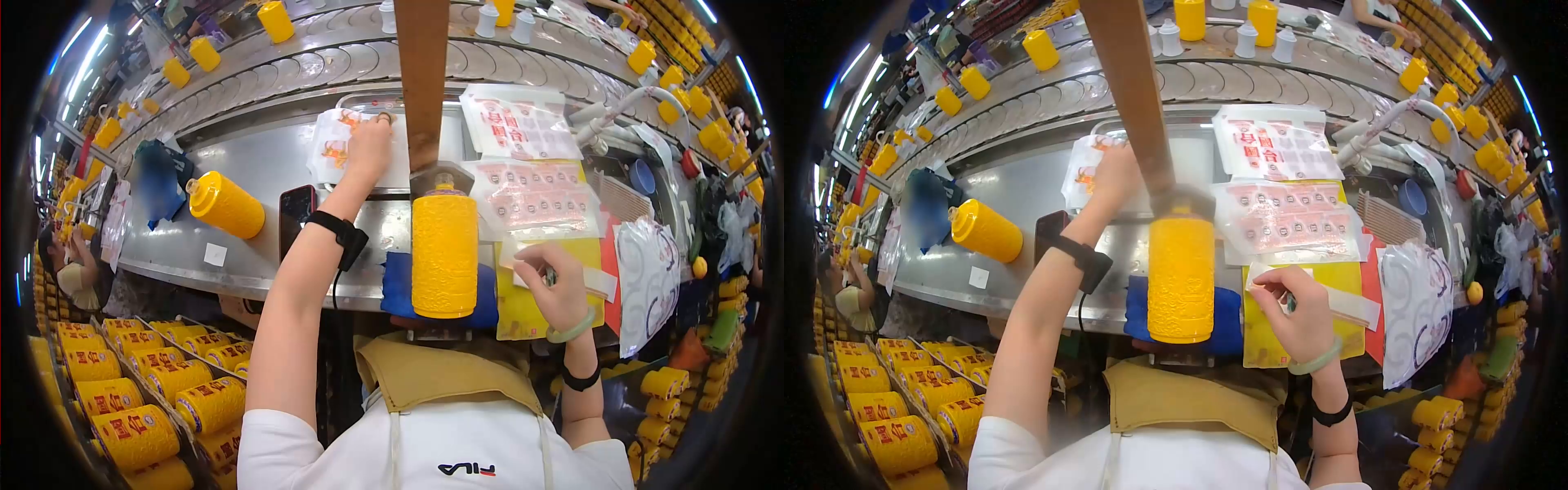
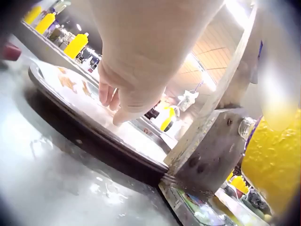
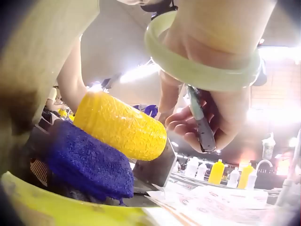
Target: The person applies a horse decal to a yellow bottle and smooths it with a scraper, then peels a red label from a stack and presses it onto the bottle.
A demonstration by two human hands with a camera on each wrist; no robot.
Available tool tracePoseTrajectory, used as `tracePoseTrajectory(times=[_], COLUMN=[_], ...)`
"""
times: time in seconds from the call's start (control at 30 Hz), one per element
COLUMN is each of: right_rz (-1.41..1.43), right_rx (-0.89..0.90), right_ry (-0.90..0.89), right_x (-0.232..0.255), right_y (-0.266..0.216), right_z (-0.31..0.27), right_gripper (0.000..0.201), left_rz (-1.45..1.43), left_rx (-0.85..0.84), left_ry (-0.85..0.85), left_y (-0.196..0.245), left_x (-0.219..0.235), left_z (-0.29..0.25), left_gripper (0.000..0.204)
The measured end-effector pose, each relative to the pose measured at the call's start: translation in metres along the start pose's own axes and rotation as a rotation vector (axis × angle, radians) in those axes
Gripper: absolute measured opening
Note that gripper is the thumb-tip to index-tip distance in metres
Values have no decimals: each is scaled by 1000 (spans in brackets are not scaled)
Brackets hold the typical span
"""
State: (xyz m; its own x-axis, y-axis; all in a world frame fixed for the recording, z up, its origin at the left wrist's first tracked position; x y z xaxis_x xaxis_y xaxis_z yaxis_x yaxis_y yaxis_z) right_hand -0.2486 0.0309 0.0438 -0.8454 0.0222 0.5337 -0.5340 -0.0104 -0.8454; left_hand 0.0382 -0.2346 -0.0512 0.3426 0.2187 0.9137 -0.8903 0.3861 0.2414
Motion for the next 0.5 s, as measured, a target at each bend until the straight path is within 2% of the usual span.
tracePoseTrajectory(times=[0.07, 0.17, 0.2, 0.23, 0.33, 0.37, 0.47, 0.5], right_rz=[18, -12, -11, 26, 67, 63, 83, 89], right_rx=[-32, -19, -25, -28, -16, 4, 43, 43], right_ry=[25, 44, 48, 42, 20, 2, -21, -27], right_x=[2, 1, 0, -1, -5, -7, -15, -18], right_y=[5, 3, 3, 2, 4, 4, 1, 0], right_z=[-6, -8, -7, -6, 0, 3, 11, 14], right_gripper=[12, 12, 12, 12, 12, 12, 12, 12], left_rz=[77, 113, 57, 56, -358, -352, -757, -749], left_rx=[-87, -76, -74, -78, 132, 136, 281, 286], left_ry=[17, -34, 68, 65, 179, 179, 205, 204], left_y=[-4, -12, -11, -10, -1, 9, 22, 27], left_x=[-2, -8, -1, 1, 33, 46, 68, 75], left_z=[4, 6, 3, 2, -16, -25, -55, -63], left_gripper=[29, 28, 24, 24, 29, 29, 42, 42])
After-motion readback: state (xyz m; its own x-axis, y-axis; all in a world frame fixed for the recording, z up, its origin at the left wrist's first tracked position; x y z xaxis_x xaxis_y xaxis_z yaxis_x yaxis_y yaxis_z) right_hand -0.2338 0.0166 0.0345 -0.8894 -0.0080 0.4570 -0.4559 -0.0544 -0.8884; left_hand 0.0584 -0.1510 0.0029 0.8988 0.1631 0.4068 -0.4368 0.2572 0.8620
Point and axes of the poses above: each hand's wrist, its own z-axis towards the middle knuckle, its own x-axis out of the back of the hand, y = z × x, the point moved 3 cm from there along z, towards the middle knuckle, and after that the axes turned 7 degrees about -x, right-handed, at the moved point
